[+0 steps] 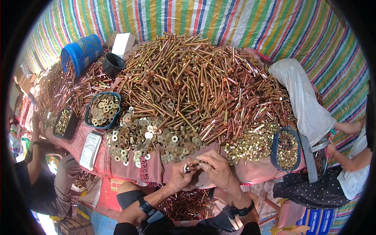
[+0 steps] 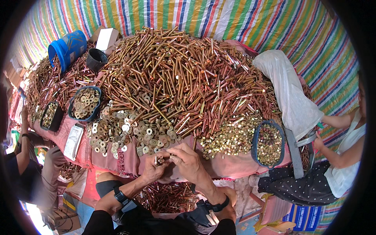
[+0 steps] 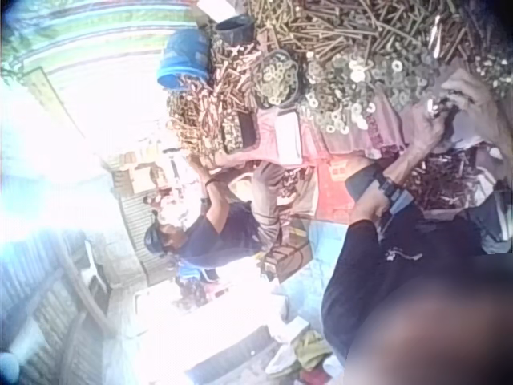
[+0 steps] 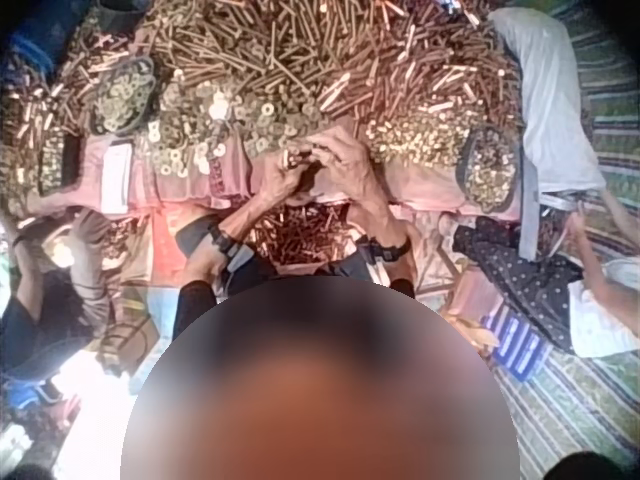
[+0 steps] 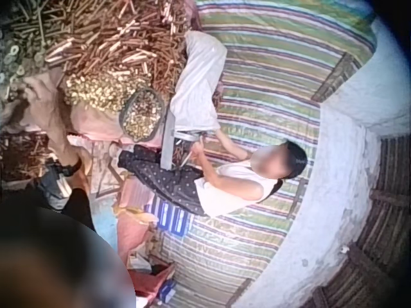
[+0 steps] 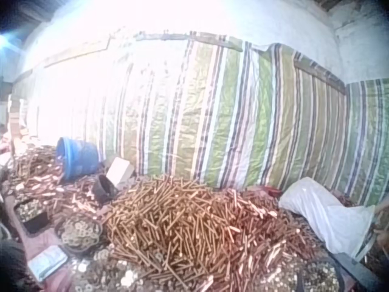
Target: The person picks up metal tubes and threaded washers from a large pile, threading the washers onto the tubes by hand and placing the assembled pieces into a container.
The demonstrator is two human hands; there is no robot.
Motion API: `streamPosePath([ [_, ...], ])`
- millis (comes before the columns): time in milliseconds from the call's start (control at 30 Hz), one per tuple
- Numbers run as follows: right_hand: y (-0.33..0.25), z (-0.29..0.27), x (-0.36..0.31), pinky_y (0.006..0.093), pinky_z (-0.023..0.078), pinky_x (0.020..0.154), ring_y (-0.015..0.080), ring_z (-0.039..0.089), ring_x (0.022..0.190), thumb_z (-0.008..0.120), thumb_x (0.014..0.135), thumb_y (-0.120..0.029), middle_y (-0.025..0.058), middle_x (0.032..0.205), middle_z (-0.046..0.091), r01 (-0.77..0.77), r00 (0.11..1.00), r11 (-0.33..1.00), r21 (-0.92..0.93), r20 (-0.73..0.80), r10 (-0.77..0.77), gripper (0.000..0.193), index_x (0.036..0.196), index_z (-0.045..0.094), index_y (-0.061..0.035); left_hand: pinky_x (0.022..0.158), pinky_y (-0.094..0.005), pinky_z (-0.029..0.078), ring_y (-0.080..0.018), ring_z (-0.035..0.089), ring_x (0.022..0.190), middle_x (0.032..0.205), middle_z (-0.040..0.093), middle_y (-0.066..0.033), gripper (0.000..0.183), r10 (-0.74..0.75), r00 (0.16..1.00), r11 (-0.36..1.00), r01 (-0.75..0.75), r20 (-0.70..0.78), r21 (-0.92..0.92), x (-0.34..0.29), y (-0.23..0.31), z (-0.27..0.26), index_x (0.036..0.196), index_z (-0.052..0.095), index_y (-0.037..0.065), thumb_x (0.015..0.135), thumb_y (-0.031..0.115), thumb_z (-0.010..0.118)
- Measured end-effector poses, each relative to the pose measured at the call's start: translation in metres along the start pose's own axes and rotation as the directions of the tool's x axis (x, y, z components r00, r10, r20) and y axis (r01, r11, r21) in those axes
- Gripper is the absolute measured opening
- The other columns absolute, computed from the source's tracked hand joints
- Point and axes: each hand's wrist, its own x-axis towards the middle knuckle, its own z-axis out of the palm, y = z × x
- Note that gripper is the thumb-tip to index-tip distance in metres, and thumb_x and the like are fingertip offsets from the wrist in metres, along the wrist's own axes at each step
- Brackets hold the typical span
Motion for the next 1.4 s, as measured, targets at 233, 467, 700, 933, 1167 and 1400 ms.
streamPosePath([
  [233,0.006,0.005,-0.005,0.0305,0.055,0.071,0.0191,0.068,0.082,0.082,0.087,-0.004,0.0114,0.101,0.069,-0.144,0.989,0.989,0.032,-0.018,0.145,0.028,0.113,0.073,0.001,0.084,-0.027,0.055,-0.0104,0.066,0.095,0.103,0.072,-0.0073,0.024,-0.071,0.995,0.997,0.073,0.067,-0.016,0.0,0.0,-0.004,0.117,0.07,-0.003,0.094,-0.009,0.065],
  [467,0.004,0.009,-0.002,0.0284,0.054,0.067,0.0093,0.065,0.079,0.092,0.082,-0.016,0.0069,0.092,0.069,0.055,0.994,0.998,-0.03,-0.092,-0.058,0.034,0.104,0.072,-0.0014,0.08,-0.0274,0.054,-0.0109,0.065,0.091,0.104,0.073,-0.0071,0.021,-0.059,0.998,0.997,0.06,0.011,-0.045,-0.001,0.001,-0.003,0.116,0.071,-0.002,0.095,-0.005,0.068],
  [700,0.008,0.009,-0.005,0.0273,0.053,0.065,0.0097,0.065,0.075,0.092,0.082,-0.019,0.008,0.088,0.068,-0.153,0.984,0.975,0.161,-0.064,0.165,0.033,0.097,0.069,-0.0007,0.08,-0.028,0.055,-0.0112,0.066,0.092,0.105,0.074,-0.0084,0.018,-0.061,0.998,0.994,0.064,0.035,-0.089,-0.001,0.0,-0.004,0.115,0.071,-0.003,0.097,-0.001,0.068],
  [933,0.001,0.006,-0.006,0.03,0.056,0.064,0.013,0.069,0.078,0.09,0.084,-0.019,0.0103,0.096,0.07,-0.203,0.974,0.973,0.108,-0.078,0.212,0.035,0.104,0.07,0.0017,0.083,-0.0297,0.055,-0.0137,0.067,0.094,0.109,0.074,-0.0111,0.019,0.038,0.997,0.991,-0.03,0.062,-0.134,0.002,0.001,-0.004,0.116,0.07,-0.003,0.097,-0.001,0.066],
  [1167,0.003,0.004,-0.009,0.0267,0.057,0.066,0.0114,0.07,0.075,0.087,0.088,-0.013,0.006,0.088,0.073,-0.045,0.993,0.998,0.043,-0.112,0.05,0.024,0.1,0.069,-0.0004,0.084,-0.0287,0.055,-0.0147,0.069,0.095,0.108,0.076,-0.0104,0.017,-0.071,0.993,0.996,0.076,0.095,-0.043,0.002,0.009,-0.006,0.114,0.072,-0.003,0.097,-0.001,0.07],
  [1400,0.018,-0.034,-0.003,0.0228,0.051,0.061,0.0065,0.064,0.07,0.081,0.094,-0.013,0.0025,0.078,0.07,-0.509,0.857,0.859,0.059,0.137,0.498,0.027,0.114,0.071,0.0026,0.086,-0.0278,0.056,-0.0124,0.068,0.096,0.11,0.075,-0.0092,0.021,-0.2,0.979,0.961,0.189,-0.034,-0.2,0.001,0.021,0.0,0.121,0.068,-0.003,0.102,0.005,0.069],
])
